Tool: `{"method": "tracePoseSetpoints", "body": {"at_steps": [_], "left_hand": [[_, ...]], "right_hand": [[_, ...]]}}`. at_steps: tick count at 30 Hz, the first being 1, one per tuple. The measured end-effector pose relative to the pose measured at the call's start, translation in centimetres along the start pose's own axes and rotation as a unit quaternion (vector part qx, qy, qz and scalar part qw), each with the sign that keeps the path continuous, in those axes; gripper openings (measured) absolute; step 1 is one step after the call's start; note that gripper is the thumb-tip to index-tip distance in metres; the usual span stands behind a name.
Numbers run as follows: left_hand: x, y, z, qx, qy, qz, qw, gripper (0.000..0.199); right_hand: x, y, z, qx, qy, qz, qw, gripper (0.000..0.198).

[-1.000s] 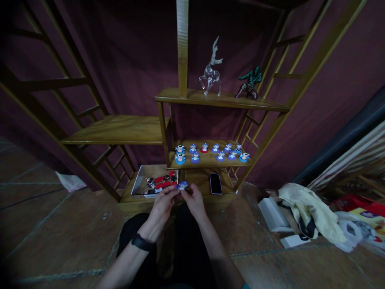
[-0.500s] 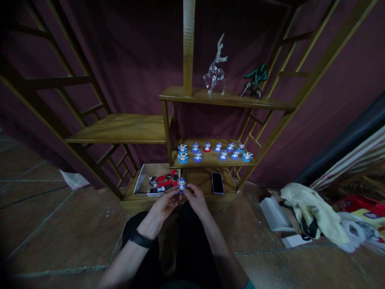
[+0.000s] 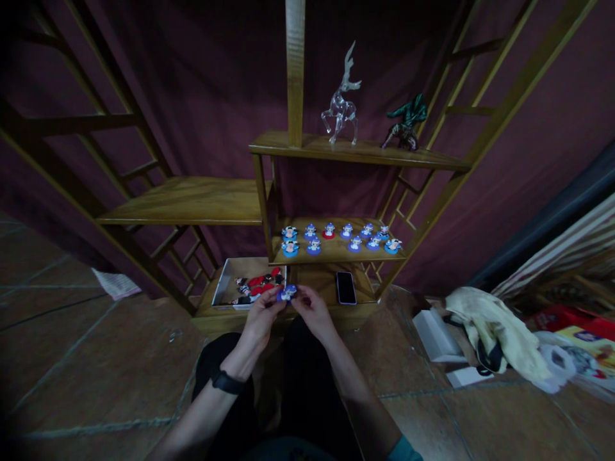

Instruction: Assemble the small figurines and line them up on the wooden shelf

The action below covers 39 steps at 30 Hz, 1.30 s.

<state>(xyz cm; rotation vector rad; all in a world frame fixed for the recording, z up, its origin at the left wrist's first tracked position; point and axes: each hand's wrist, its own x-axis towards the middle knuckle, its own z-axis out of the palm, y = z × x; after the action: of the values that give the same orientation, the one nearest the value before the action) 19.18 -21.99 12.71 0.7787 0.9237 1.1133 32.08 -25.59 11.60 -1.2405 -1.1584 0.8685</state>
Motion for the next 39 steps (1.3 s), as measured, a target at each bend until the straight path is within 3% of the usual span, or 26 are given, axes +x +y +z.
{"method": "tracePoseSetpoints", "body": {"at_steps": [4, 8, 12, 23, 27, 35, 39], "left_hand": [[-0.1, 0.2, 0.3, 0.045, -0.002, 0.067, 0.997, 0.038], [-0.3, 0.5, 0.4, 0.056, 0.013, 0.090, 0.994, 0.038], [-0.2, 0.2, 0.3, 0.076, 0.023, 0.093, 0.992, 0.039], [-0.3, -0.5, 0.1, 0.061, -0.027, 0.050, 0.997, 0.024], [-0.6, -0.1, 0.4, 0.041, -0.033, 0.015, 0.998, 0.023], [-0.8, 0.0, 0.3, -0.098, -0.052, -0.144, 0.983, 0.025], [-0.5, -0.3, 0.1, -0.117, -0.041, -0.171, 0.977, 0.021]], "right_hand": [[-0.1, -0.7, 0.0, -0.006, -0.008, -0.011, 1.000, 0.043], [-0.2, -0.8, 0.0, -0.037, 0.006, -0.023, 0.999, 0.034], [-0.3, -0.5, -0.1, -0.045, 0.013, -0.028, 0.999, 0.032], [-0.5, -0.7, -0.1, -0.083, 0.018, -0.045, 0.995, 0.029], [-0.4, -0.9, -0.5, -0.095, 0.017, -0.048, 0.994, 0.028], [0.3, -0.2, -1.5, -0.028, -0.043, -0.027, 0.998, 0.035], [0.3, -0.1, -2.2, -0.040, -0.046, -0.019, 0.998, 0.032]]}}
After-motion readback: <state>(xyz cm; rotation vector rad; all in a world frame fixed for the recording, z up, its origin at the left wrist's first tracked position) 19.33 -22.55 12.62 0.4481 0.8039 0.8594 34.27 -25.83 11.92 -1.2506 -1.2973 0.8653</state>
